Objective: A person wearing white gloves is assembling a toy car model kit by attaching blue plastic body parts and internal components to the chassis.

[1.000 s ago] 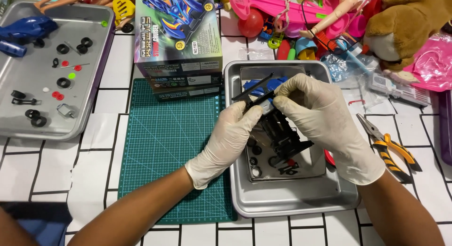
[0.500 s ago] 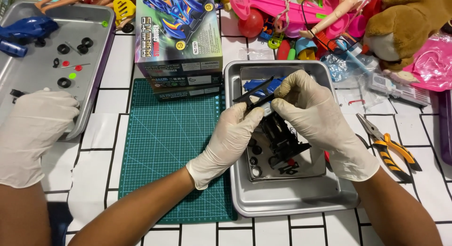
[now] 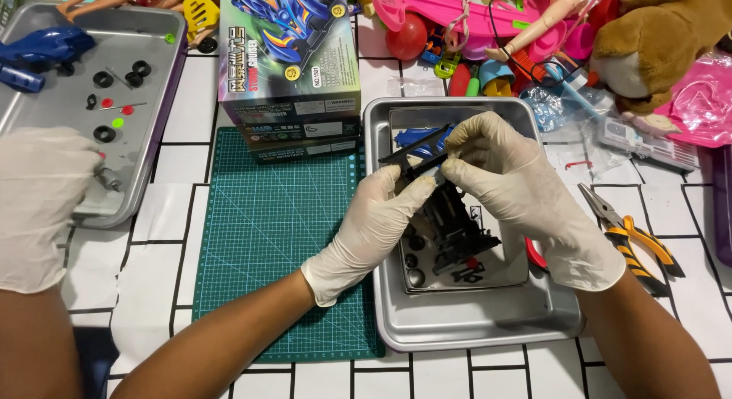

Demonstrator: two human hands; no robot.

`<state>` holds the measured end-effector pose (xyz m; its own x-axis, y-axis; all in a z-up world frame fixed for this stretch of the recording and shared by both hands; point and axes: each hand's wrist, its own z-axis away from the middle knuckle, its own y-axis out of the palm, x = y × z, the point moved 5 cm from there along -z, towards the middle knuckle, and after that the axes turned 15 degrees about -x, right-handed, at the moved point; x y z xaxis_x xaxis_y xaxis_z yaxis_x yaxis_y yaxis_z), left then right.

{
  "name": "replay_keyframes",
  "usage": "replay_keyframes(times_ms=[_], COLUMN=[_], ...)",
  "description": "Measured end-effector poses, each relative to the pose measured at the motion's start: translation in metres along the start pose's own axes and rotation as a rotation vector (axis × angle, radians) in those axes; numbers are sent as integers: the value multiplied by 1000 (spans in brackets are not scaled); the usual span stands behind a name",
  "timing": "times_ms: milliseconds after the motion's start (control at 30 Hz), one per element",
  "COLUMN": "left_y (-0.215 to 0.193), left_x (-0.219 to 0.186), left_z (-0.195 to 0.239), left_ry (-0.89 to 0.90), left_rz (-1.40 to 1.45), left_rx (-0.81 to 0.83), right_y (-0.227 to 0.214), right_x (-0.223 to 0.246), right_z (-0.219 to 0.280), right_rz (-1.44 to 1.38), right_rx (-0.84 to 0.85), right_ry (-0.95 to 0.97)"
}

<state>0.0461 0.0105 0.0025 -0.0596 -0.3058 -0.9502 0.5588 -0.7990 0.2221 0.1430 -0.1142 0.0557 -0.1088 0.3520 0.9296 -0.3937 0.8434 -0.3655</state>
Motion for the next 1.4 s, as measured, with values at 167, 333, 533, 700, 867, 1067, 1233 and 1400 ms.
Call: replay_keyframes(times_ms=[167, 333, 533, 700, 867, 1067, 1233, 1400], left_y=[-4, -1, 0, 0, -1, -7, -34, -59], left_x=[-5, 2, -2, -7, -7, -29, -29, -22], left_z=[4, 0, 1, 2, 1, 2, -5, -3], left_ry=[22, -16, 5, 49, 45, 20, 106, 102], left_rz=[-258, -43, 35, -83, -111, -21, -141, -173], left_rx=[-43, -37, -6, -9, -42, -38, -142, -170], right_y=[1, 1, -4, -4, -5, -19, -24, 3], right_x=[3, -2, -7, 2, -7, 8, 21, -20], right_z=[2, -1, -2, 1, -6, -9, -1, -8], right_rz=[-13, -150, -110, -72, -59, 93, 345, 688], right_rx=[14, 62, 68, 27, 56, 33, 96, 354], right_ry=[-49, -84, -61, -119, -163, -356, -344, -432])
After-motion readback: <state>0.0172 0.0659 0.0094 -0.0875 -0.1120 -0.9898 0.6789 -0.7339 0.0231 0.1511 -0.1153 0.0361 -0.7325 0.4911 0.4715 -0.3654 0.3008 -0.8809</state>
